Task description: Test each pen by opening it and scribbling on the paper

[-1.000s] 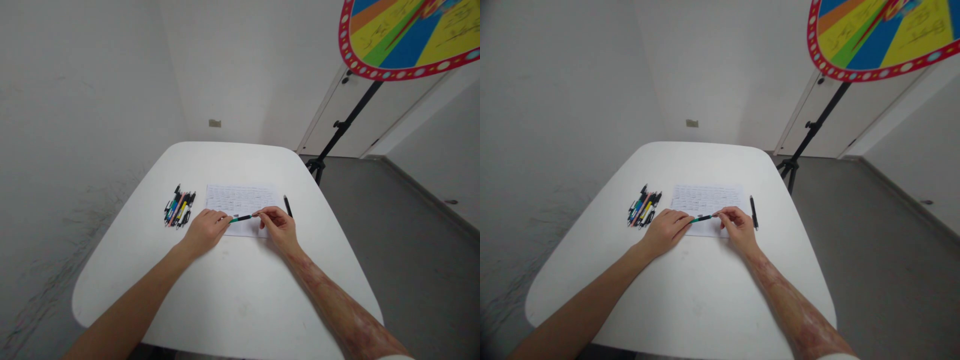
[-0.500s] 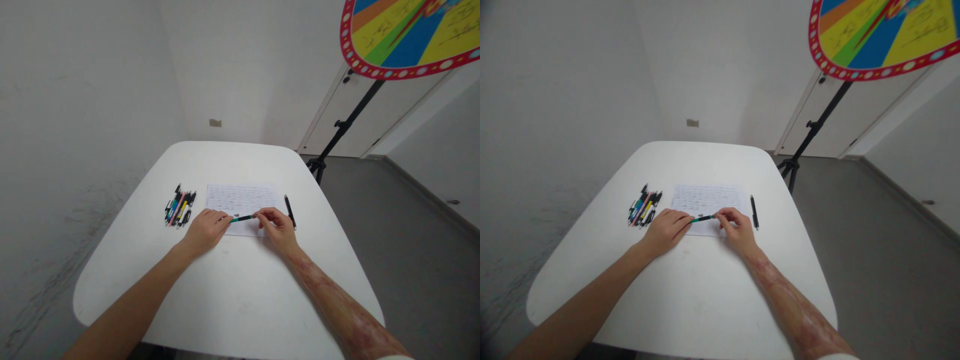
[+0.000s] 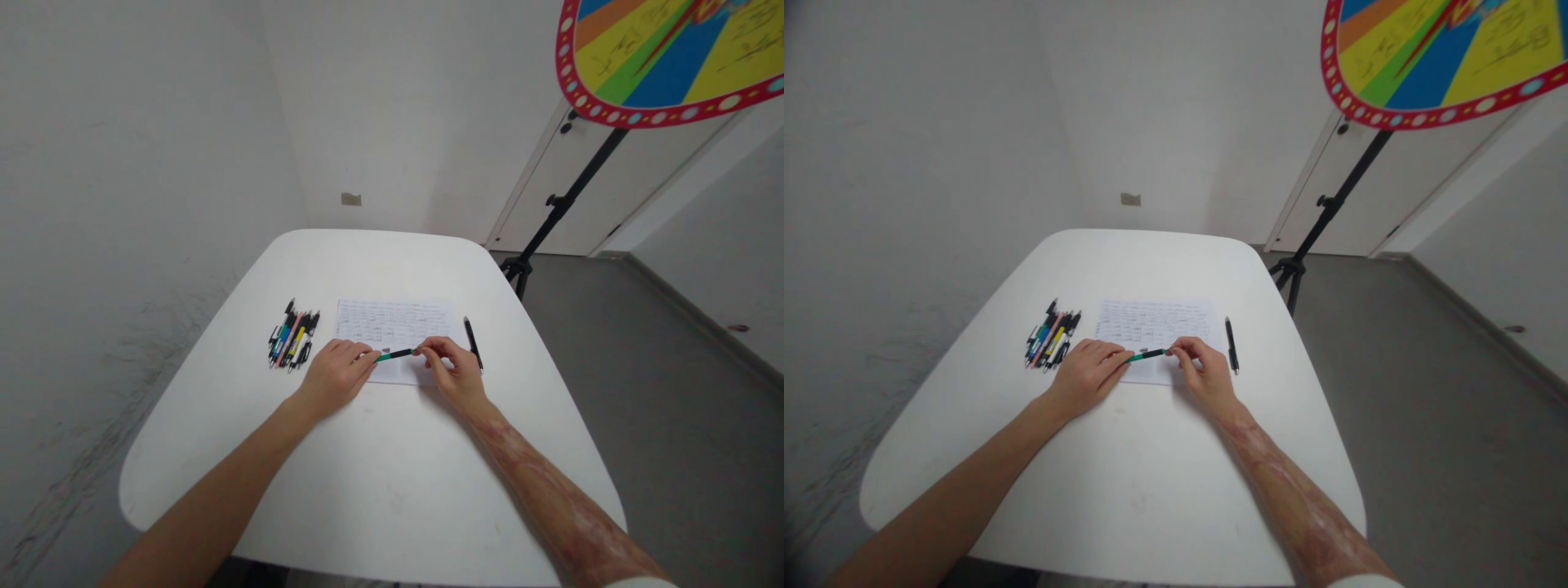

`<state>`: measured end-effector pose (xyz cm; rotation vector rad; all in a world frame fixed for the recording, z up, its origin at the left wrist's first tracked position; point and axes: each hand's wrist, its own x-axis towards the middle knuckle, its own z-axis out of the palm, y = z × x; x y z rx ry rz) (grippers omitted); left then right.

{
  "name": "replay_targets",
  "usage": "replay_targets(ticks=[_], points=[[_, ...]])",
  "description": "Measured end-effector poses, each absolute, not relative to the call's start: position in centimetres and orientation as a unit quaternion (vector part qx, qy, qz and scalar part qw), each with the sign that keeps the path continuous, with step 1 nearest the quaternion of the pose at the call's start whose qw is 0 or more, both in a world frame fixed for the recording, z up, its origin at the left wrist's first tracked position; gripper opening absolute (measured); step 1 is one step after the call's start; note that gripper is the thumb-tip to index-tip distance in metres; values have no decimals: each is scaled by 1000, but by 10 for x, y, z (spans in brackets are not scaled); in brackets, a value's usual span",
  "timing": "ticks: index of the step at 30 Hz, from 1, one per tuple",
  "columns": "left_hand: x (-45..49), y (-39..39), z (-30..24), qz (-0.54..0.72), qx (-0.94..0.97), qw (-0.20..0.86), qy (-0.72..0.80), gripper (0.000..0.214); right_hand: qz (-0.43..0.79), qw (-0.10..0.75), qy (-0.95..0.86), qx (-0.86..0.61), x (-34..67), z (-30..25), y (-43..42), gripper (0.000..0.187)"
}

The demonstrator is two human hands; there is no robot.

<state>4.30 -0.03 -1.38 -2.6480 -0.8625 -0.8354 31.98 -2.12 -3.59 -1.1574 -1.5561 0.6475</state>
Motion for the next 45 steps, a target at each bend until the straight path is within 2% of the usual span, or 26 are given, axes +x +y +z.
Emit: replay_targets(ticks=[22,37,40,43,45], points=[[43,-1,-11,-288,-903,123,-295,17,298,492,-671,-469,317,-38,-20,19],[38,3,-10,-271,-902,111,-316,17,212,462,-733,-453,315,-33,-21,19],[34,7,-8,-269,-896,106,-338,17,166,441,-761,-446,315,-33,-18,31],[31,9,-8,-281,-882,113,-360,15,136,376,-807,-433,312,-34,-15,52],[31,9,-8,-287,-874,122,-372,14,120,324,-839,-420,310,-34,-13,59]])
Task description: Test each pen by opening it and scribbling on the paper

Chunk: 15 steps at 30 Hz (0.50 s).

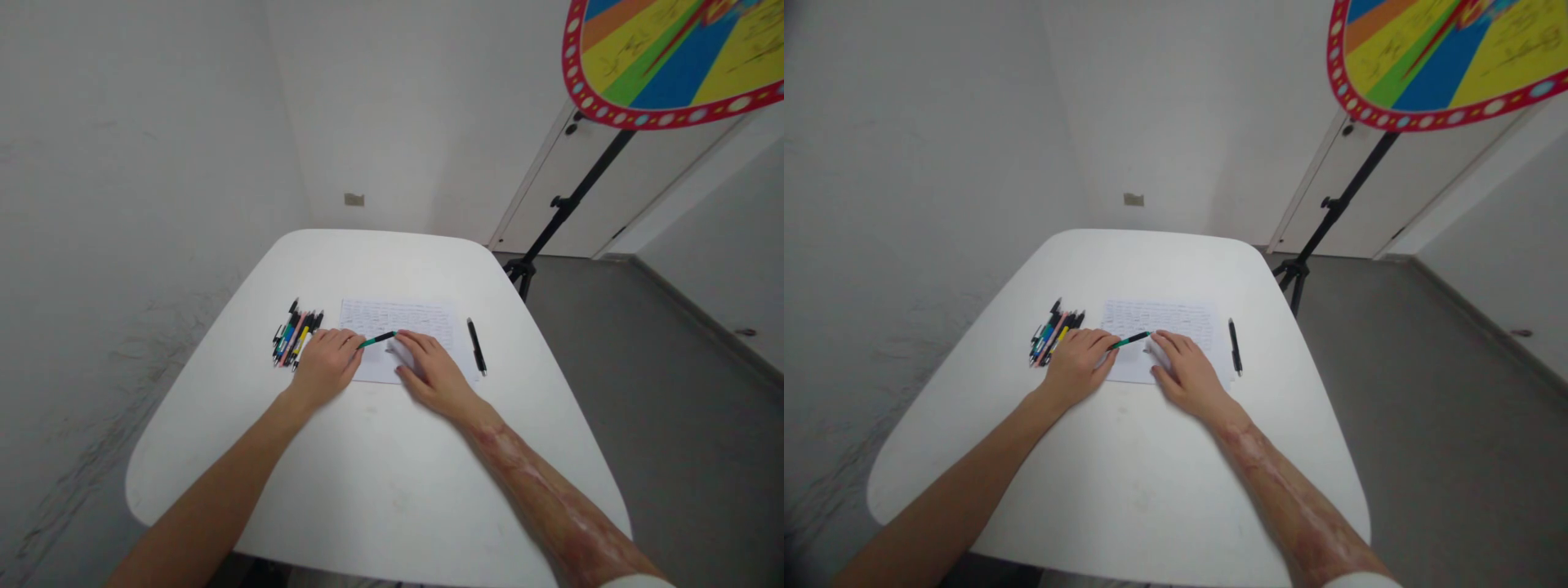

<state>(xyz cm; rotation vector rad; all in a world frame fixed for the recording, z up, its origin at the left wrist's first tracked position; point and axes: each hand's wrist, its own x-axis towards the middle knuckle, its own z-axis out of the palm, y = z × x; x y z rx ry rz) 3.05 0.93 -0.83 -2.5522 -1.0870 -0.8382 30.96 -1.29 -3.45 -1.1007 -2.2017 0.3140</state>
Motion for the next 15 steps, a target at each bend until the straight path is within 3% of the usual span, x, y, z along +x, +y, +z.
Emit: replay_targets(ticks=[5,15], points=[[31,9,-11,-278,-871,123,-386,15,93,269,-871,-401,305,-35,-12,49],[30,11,-14,-282,-876,108,-375,15,114,333,-853,-386,304,-36,-10,24]])
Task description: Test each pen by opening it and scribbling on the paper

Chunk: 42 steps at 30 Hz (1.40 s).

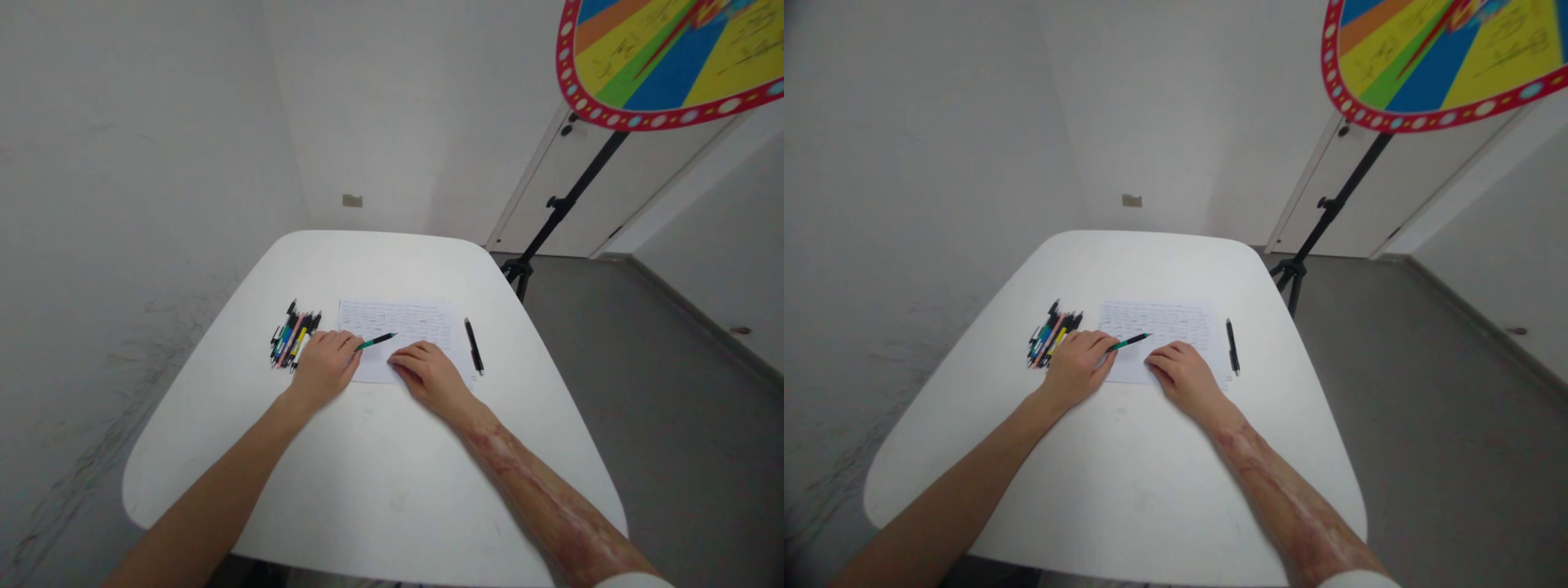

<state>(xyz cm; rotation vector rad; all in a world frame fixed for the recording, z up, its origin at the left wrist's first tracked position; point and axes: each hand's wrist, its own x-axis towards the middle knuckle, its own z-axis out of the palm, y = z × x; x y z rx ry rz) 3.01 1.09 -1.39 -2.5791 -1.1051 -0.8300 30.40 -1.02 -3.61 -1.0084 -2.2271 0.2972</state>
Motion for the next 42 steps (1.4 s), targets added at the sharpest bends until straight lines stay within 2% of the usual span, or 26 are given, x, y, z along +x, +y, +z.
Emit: replay_targets(ticks=[4,9,12,18,23,31,42], points=[[32,10,-14,-272,-882,107,-371,14,110,331,-853,-389,306,-38,-10,22],[32,10,-14,-268,-884,108,-368,14,106,330,-849,-399,306,-39,-13,31],[32,10,-14,-274,-880,109,-373,13,123,378,-824,-403,308,-40,-13,30],[32,10,-14,-270,-884,108,-367,12,189,498,-721,-443,314,-37,-11,7],[33,8,-14,-267,-893,104,-347,15,205,547,-684,-437,315,-30,-13,6],[34,7,-14,-266,-899,104,-332,16,236,550,-683,-420,313,-28,-15,4],[38,4,-13,-268,-904,102,-316,18,250,523,-699,-419,313,-26,-17,9]])
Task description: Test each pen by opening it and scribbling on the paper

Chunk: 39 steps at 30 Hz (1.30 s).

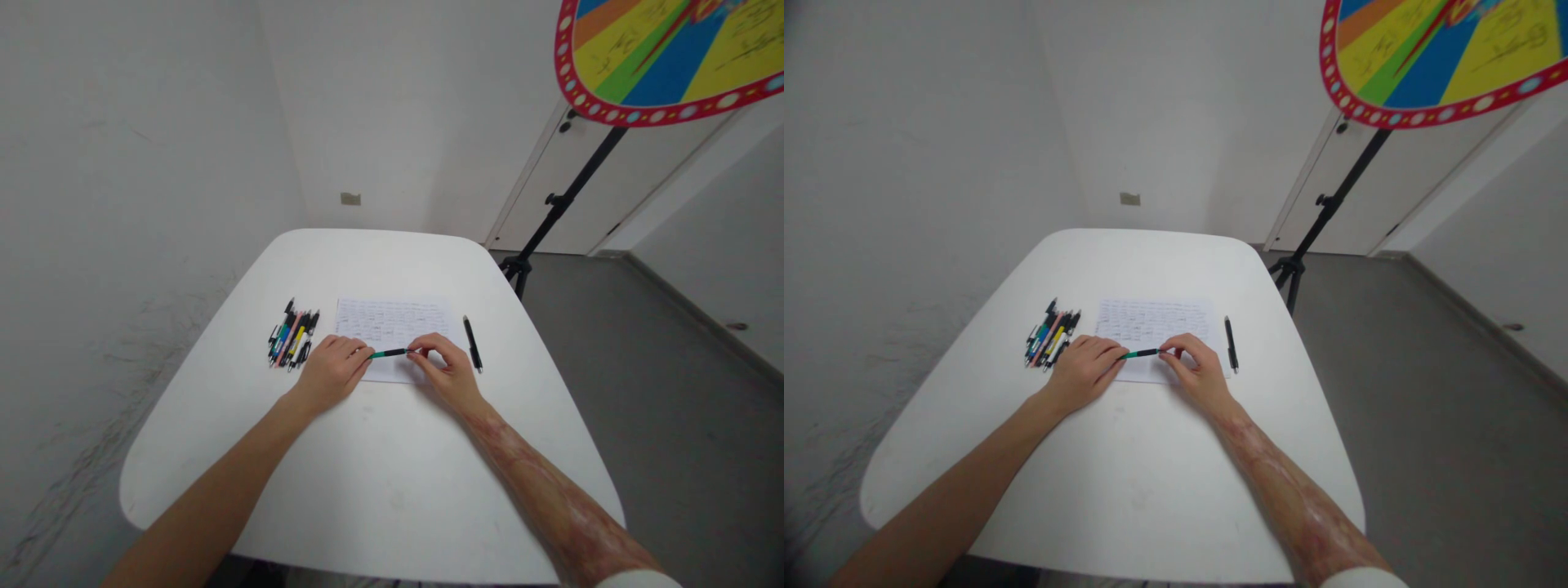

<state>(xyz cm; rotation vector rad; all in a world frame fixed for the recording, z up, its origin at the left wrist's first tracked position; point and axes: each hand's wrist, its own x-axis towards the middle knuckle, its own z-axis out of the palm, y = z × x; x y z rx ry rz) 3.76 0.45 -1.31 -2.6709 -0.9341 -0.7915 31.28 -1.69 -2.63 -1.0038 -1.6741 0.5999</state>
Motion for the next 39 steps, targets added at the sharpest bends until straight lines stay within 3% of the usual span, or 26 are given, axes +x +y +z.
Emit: replay_targets(ticks=[14,24,39], points=[[38,4,-12,-276,-907,122,-293,20,241,507,-704,-435,316,-31,-14,17],[40,3,-12,-283,-912,139,-263,18,174,425,-756,-467,317,-36,-12,43],[40,4,-15,-286,-912,132,-263,19,207,412,-790,-405,317,-27,-19,30]])
